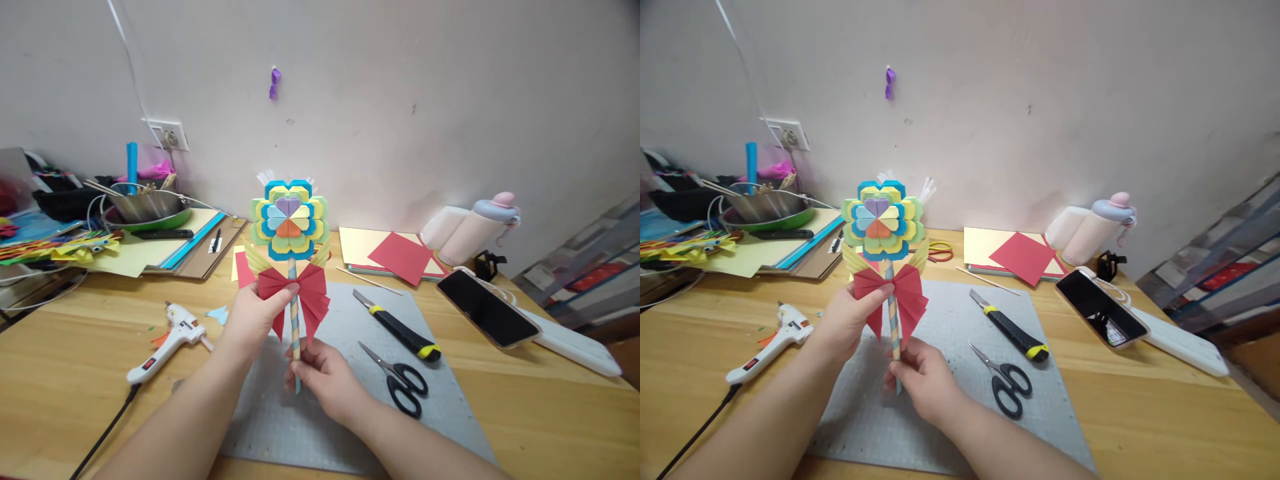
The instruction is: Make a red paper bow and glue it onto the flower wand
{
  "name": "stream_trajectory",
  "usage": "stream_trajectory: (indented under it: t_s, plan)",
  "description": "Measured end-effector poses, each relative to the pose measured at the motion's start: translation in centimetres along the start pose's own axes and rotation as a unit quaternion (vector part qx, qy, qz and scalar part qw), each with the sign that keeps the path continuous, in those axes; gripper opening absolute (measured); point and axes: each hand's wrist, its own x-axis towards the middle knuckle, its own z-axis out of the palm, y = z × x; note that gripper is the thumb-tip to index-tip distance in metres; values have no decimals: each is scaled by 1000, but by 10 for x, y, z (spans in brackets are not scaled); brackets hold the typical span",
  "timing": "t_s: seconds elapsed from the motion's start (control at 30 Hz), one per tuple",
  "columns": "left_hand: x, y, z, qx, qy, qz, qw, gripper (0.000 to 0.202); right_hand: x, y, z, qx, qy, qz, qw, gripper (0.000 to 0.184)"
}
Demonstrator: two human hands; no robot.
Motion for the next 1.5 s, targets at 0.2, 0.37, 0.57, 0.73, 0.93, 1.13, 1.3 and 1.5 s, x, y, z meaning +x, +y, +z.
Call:
stream_trajectory:
  t_s: [0.2,0.37,0.57,0.73,0.93,1.13,1.3,1.5]
  plan:
    - [-1,-5,4,3,27,20,999,36,0,0,-3,-11,-6,-13,1000,34]
    - [-2,-6,3,13,34,26,999,33,-1,0,-3,-17,-3,-19,1000,33]
    - [-1,-7,1,21,30,29,999,36,-2,-1,-1,-10,-5,-10,1000,36]
    - [0,-3,3,25,18,50,998,48,-2,-6,0,-1,-3,5,1000,40]
    - [6,-1,2,33,147,152,977,48,-1,-11,-4,-3,38,17,999,44]
    - [9,2,-4,112,138,159,971,36,0,-11,-8,-7,59,31,998,44]
    - [12,2,-10,160,131,160,965,37,2,-8,-8,-12,50,33,998,42]
    - [16,2,-16,209,139,192,949,27,2,-3,-8,-15,46,36,998,42]
